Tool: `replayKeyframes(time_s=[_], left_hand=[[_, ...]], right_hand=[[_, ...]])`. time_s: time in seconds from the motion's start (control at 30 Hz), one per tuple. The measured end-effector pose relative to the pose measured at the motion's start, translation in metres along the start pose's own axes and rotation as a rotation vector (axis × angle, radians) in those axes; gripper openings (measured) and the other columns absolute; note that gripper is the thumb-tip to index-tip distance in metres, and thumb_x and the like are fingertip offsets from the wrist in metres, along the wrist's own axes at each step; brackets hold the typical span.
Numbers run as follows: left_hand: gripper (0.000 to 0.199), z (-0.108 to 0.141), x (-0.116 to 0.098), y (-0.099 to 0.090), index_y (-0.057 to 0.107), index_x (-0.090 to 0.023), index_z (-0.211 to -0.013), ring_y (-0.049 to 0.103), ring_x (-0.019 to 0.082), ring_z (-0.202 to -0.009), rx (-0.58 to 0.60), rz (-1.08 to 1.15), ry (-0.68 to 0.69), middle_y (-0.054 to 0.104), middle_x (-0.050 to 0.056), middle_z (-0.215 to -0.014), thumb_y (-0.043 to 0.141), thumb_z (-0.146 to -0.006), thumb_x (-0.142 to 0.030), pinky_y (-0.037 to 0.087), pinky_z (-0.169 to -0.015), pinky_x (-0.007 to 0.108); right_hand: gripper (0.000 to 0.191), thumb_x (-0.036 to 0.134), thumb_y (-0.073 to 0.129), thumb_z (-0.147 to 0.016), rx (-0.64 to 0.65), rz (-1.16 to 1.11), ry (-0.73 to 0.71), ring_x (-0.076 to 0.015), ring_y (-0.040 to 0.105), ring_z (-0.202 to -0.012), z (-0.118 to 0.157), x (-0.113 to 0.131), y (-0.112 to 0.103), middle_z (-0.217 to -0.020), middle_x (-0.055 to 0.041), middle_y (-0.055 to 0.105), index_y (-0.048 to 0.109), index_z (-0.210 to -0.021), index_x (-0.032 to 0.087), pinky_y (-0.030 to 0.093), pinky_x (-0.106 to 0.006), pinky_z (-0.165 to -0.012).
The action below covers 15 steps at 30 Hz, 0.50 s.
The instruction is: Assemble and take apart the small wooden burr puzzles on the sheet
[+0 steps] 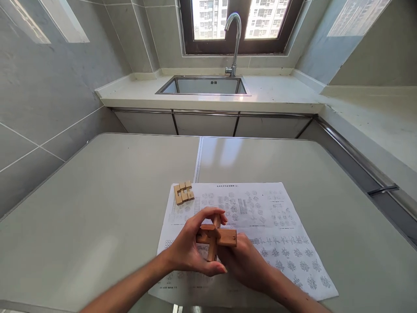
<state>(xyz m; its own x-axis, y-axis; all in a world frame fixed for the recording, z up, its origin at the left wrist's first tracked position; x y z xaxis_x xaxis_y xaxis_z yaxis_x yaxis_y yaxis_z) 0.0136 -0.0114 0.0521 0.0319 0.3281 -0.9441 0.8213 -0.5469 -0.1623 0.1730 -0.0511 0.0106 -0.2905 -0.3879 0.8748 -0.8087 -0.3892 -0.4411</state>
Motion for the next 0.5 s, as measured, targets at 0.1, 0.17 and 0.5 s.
replayKeyframes(time_s=[0.1, 0.17, 0.5], left_hand=[[0.088, 0.001, 0.001, 0.0, 0.052, -0.023, -0.142, 0.067, 0.03, -0.11, 0.013, 0.01, -0.025, 0.063, 0.014, -0.122, 0.088, -0.074, -0.065, 0.06, -0.091, 0.041], [0.086, 0.001, 0.001, 0.001, 0.049, -0.025, -0.144, 0.066, 0.03, -0.113, 0.024, 0.026, -0.031, 0.062, 0.015, -0.126, 0.086, -0.078, -0.064, 0.059, -0.091, 0.041], [0.088, 0.0, 0.001, -0.001, 0.052, -0.025, -0.145, 0.063, 0.035, -0.126, 0.014, 0.08, -0.057, 0.063, 0.016, -0.134, 0.091, -0.074, -0.061, 0.055, -0.105, 0.047]], right_hand=[[0.024, 0.021, 0.044, -0.104, 0.024, -0.097, 0.022, -0.0168, 0.05, -0.064, -0.003, 0.005, -0.002, -0.078, -0.0027, 0.063, 0.054, -0.082, 0.023, 0.039, -0.028, -0.06], [0.022, 0.023, 0.044, -0.104, 0.033, -0.151, 0.009, -0.0184, 0.055, -0.07, -0.005, 0.01, -0.004, -0.084, -0.0042, 0.066, 0.055, -0.084, 0.024, 0.043, -0.029, -0.063], [0.04, 0.044, 0.042, -0.11, 0.065, -0.434, 0.17, -0.0158, 0.051, -0.062, -0.002, 0.009, 0.002, -0.074, -0.0029, 0.06, 0.055, -0.079, 0.022, 0.045, -0.028, -0.06]])
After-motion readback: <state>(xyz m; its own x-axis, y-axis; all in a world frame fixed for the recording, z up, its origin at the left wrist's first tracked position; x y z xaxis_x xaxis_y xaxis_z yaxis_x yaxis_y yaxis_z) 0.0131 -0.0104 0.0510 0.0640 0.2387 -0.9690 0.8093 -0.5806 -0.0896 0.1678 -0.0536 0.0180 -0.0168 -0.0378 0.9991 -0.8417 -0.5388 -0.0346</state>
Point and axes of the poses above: each hand's wrist, its own z-axis away from the middle knuckle, its own y-axis out of the palm, x = y × z, the point moved 3 cm from there along -z, towards the middle knuckle
